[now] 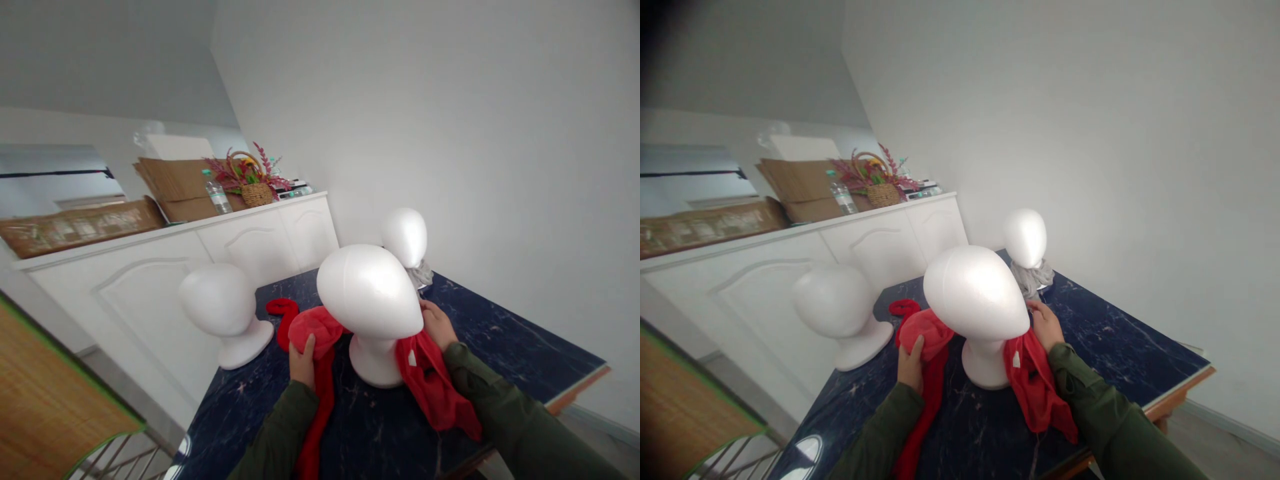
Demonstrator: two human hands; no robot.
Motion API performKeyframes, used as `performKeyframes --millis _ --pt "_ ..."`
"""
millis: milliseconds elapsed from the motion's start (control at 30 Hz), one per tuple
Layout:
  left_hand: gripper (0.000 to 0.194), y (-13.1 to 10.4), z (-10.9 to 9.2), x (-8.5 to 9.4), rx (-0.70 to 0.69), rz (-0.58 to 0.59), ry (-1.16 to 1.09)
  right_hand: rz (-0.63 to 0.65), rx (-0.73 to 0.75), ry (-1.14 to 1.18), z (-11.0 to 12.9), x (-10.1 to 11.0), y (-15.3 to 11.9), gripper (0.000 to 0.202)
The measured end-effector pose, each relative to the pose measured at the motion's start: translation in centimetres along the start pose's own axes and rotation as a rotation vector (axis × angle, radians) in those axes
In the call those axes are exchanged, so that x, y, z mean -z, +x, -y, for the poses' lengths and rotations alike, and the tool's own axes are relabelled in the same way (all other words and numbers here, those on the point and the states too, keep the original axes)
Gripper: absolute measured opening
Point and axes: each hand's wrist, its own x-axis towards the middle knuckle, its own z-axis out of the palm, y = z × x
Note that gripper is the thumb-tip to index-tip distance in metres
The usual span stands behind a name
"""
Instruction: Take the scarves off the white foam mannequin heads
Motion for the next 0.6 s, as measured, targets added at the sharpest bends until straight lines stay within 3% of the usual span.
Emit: performKeyframes --millis 100,167,267,333,533,600 --pt "0.053 0.0 -0.8 -0.1 -0.033 0.029 -0.001 -0.101 0.142 0.245 1.2 -0.2 -1.0 0.059" --pt "0.056 -0.1 -1.6 -0.2 -0.035 0.045 -0.037 -0.061 0.295 0.364 2.1 -0.6 -2.1 0.072" --pt "0.055 0.0 -2.7 -0.5 -0.013 0.072 -0.113 0.062 0.475 0.291 2.9 -1.3 -3.6 0.101" --pt "0.053 0.3 -3.4 -0.8 0.003 0.093 -0.163 0.067 0.525 0.178 3.1 -1.6 -4.0 0.113" --pt "0.048 3.4 -7.1 -2.4 -0.036 0.192 -0.175 0.012 0.511 -0.056 3.2 -1.7 -3.8 0.093" --pt "0.042 5.3 -9.3 -3.6 -0.126 0.135 -0.079 0.009 0.5 -0.065 3.4 -1.6 -3.8 0.091"
